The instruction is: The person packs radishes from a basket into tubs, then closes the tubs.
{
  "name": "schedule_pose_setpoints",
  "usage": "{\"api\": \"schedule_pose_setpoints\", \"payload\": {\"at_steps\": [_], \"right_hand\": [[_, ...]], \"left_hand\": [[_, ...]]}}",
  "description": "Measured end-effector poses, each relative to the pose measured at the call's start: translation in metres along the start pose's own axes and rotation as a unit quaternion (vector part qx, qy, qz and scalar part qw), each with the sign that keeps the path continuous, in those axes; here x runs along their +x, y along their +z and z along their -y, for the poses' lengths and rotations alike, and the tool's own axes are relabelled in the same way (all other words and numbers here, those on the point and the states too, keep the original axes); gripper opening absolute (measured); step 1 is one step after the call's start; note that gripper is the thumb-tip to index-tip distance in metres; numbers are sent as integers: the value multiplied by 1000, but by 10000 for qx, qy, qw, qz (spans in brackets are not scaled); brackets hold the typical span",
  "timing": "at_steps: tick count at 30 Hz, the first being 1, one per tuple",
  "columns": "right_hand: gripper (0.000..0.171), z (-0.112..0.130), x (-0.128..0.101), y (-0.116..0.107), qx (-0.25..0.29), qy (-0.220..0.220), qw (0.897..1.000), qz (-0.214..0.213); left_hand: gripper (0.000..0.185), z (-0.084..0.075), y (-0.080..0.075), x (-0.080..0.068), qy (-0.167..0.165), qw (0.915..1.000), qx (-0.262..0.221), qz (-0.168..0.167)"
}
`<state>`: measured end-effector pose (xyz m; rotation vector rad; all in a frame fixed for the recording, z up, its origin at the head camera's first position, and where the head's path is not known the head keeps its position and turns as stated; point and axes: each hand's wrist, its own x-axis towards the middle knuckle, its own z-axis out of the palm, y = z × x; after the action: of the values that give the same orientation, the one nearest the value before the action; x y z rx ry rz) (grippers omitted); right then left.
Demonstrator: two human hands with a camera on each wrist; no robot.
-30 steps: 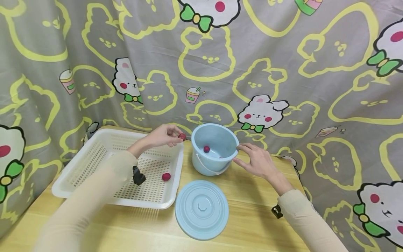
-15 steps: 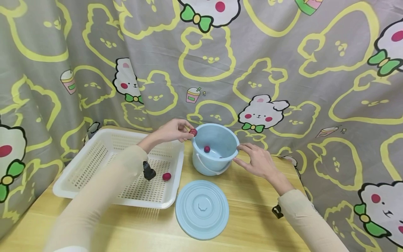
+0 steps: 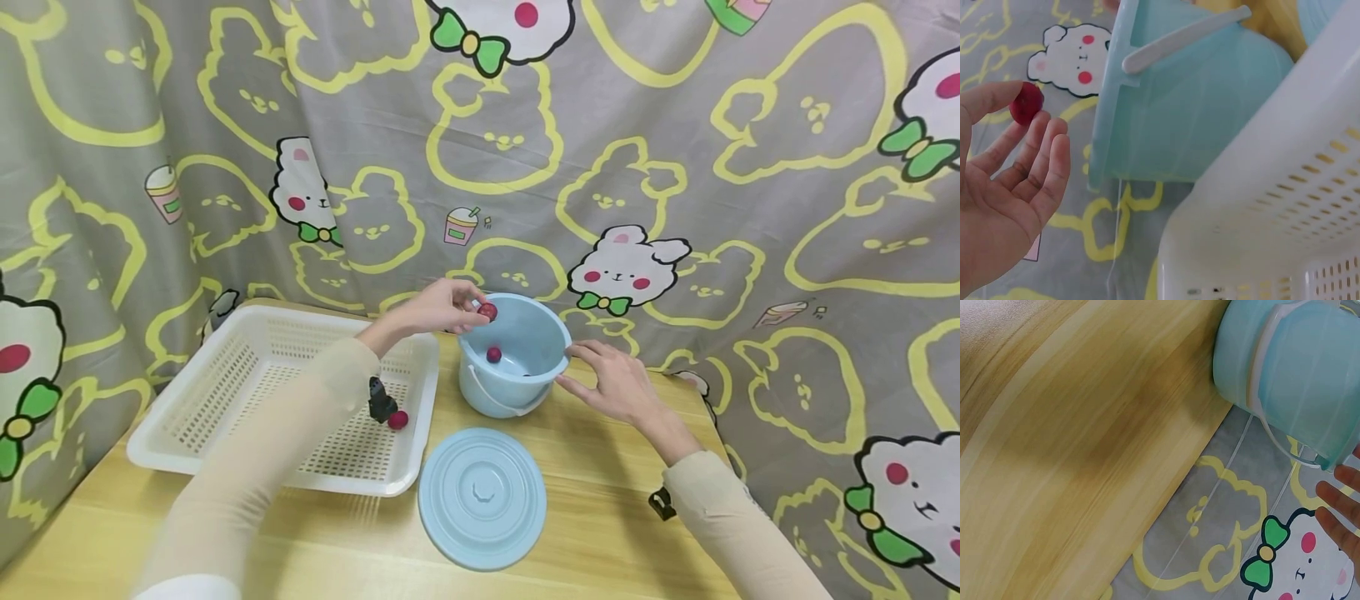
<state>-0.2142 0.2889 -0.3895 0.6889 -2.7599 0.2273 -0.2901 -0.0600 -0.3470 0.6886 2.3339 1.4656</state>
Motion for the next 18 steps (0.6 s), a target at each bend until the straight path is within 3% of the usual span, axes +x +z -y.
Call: {"api": "schedule_pose_setpoints", "payload": {"at_steps": [18], "right_hand": [[56,0,0,2,-34,-7,10000,-23]], "left_hand": [[33,0,19,19,-85,9999,19,100]]}}
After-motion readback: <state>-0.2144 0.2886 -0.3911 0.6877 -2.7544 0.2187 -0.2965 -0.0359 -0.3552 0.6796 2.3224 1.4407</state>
